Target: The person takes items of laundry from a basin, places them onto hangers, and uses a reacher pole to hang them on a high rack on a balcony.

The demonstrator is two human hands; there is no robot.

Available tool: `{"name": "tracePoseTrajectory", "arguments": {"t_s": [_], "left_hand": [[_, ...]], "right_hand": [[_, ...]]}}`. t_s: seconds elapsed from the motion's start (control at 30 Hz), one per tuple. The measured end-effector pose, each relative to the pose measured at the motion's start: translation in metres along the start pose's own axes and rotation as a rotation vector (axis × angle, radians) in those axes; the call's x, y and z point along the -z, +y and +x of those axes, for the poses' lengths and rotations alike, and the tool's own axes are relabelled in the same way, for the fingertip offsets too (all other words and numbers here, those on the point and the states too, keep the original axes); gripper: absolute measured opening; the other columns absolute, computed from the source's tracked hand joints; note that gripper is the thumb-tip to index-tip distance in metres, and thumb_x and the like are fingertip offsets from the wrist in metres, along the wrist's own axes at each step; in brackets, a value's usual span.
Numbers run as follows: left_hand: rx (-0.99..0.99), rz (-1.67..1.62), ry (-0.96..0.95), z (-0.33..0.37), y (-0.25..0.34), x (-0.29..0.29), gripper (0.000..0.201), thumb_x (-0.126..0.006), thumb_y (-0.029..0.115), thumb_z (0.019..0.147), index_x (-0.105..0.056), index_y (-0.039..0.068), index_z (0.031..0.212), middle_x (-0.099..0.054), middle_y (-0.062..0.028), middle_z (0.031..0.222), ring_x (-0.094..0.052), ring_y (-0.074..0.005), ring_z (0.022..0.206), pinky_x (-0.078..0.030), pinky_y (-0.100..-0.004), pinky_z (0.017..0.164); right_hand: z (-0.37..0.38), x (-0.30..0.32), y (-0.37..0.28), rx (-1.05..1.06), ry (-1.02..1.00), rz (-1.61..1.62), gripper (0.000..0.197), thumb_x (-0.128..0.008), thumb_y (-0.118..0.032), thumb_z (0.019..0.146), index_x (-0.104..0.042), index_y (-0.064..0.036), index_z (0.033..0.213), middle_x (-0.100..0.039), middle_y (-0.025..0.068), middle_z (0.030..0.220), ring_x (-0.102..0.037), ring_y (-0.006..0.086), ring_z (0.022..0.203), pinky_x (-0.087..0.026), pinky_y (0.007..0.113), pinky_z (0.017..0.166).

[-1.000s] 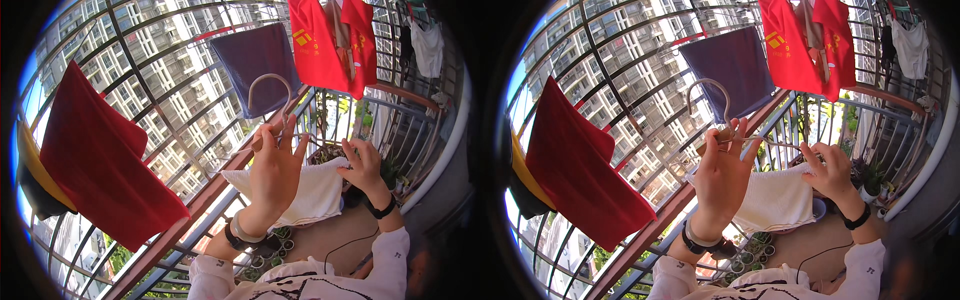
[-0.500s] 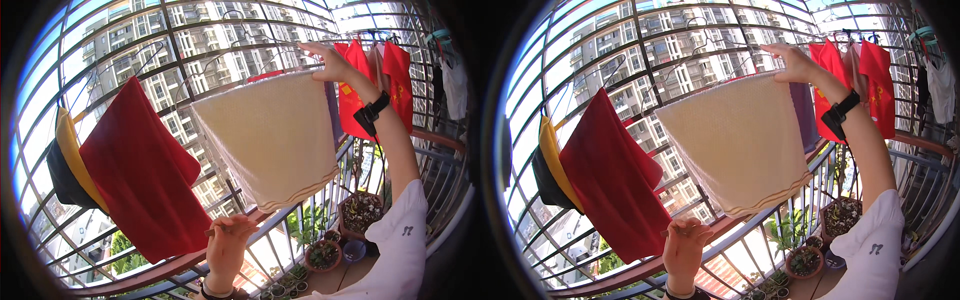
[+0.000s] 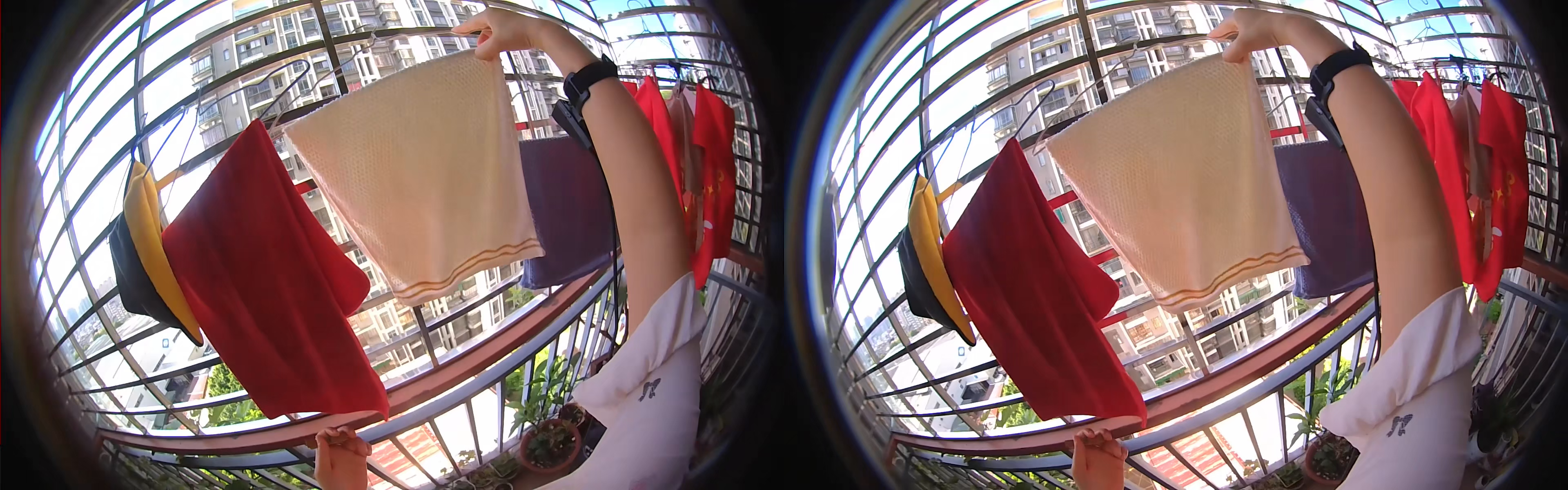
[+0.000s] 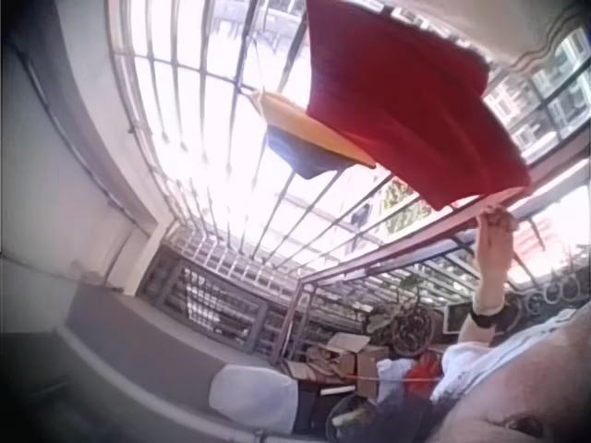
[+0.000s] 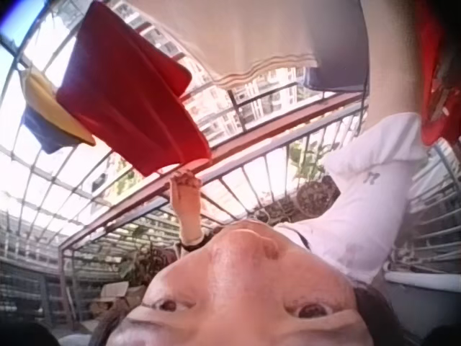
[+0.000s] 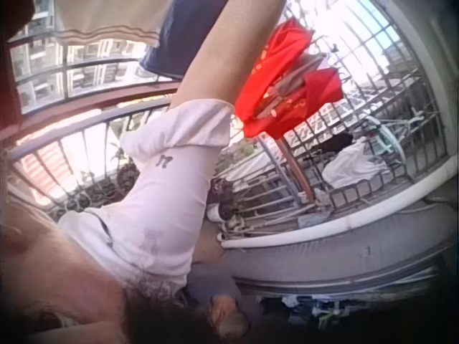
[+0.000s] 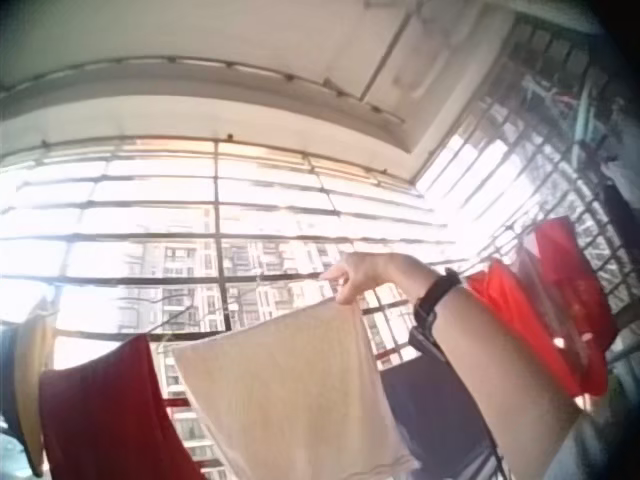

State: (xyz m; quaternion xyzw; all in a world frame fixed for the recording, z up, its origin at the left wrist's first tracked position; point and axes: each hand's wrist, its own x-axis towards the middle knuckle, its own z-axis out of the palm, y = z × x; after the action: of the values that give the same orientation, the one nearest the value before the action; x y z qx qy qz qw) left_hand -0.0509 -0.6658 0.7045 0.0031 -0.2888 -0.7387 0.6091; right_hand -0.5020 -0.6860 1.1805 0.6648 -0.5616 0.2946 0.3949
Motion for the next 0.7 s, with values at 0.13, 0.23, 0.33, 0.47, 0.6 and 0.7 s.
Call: {"name": "tracePoseTrajectory", "arguments": {"t_s": [0.13, 0.23, 0.33, 0.47, 0.6, 0.7], "left_hand": [[0.004, -0.018, 0.063, -0.003, -0.007, 0.009, 0.026, -0.04, 0.03, 0.098, -0.058, 0.011, 0.103, -0.061, -0.0071, 0.101, -0.054, -0.0204, 0.09, -0.041, -0.0353, 0.078], [-0.002, 0.009, 0.116, -0.003, -0.015, 0.004, 0.027, -0.041, 0.03, 0.097, -0.059, 0.011, 0.101, -0.061, -0.0074, 0.099, -0.053, -0.0203, 0.086, -0.041, -0.0348, 0.076], [0.035, 0.015, 0.111, -0.001, -0.023, -0.004, 0.028, -0.041, 0.031, 0.097, -0.06, 0.01, 0.1, -0.061, -0.0076, 0.098, -0.053, -0.0202, 0.082, -0.041, -0.0342, 0.074], [0.054, -0.066, 0.107, 0.002, -0.031, -0.004, 0.029, -0.041, 0.032, 0.097, -0.059, 0.01, 0.1, -0.061, -0.0069, 0.098, -0.052, -0.0191, 0.083, -0.041, -0.0327, 0.071], [0.081, -0.087, 0.053, -0.001, -0.035, 0.006, 0.029, -0.04, 0.033, 0.097, -0.058, 0.011, 0.101, -0.06, -0.0071, 0.1, -0.053, -0.0184, 0.09, -0.042, -0.0324, 0.073], [0.09, -0.196, 0.064, -0.005, -0.037, 0.012, 0.029, -0.039, 0.032, 0.098, -0.058, 0.011, 0.101, -0.059, -0.0075, 0.102, -0.053, -0.018, 0.092, -0.043, -0.0329, 0.075]], "right_hand": [[-0.004, 0.034, -0.023, 0.005, -0.173, -0.005, 0.066, -0.069, -0.028, 0.067, -0.051, -0.006, 0.127, -0.065, 0.0142, 0.098, -0.061, 0.021, 0.092, -0.047, 0.032, 0.081], [-0.007, 0.054, -0.027, 0.0, -0.217, -0.065, 0.063, -0.066, -0.024, 0.064, -0.056, -0.0087, 0.124, -0.067, 0.0117, 0.091, -0.061, 0.0185, 0.083, -0.047, 0.03, 0.072], [0.003, 0.061, -0.022, -0.011, -0.184, -0.194, 0.065, -0.066, -0.027, 0.065, -0.054, -0.0093, 0.126, -0.065, 0.013, 0.103, -0.061, 0.02, 0.092, -0.047, 0.03, 0.079], [0.011, 0.062, -0.01, -0.11, -0.184, -0.147, 0.066, -0.065, -0.031, 0.066, -0.054, -0.0073, 0.126, -0.06, 0.0148, 0.117, -0.056, 0.0234, 0.107, -0.044, 0.032, 0.089], [0.005, 0.049, -0.013, -0.068, -0.205, -0.071, 0.061, -0.064, -0.03, 0.067, -0.056, -0.0065, 0.123, -0.061, 0.0155, 0.114, -0.057, 0.0246, 0.105, -0.044, 0.033, 0.088], [0.007, 0.041, -0.03, -0.049, -0.213, -0.039, 0.053, -0.06, -0.027, 0.07, -0.057, -0.0104, 0.121, -0.062, 0.0143, 0.113, -0.057, 0.0254, 0.103, -0.045, 0.035, 0.086]]}}
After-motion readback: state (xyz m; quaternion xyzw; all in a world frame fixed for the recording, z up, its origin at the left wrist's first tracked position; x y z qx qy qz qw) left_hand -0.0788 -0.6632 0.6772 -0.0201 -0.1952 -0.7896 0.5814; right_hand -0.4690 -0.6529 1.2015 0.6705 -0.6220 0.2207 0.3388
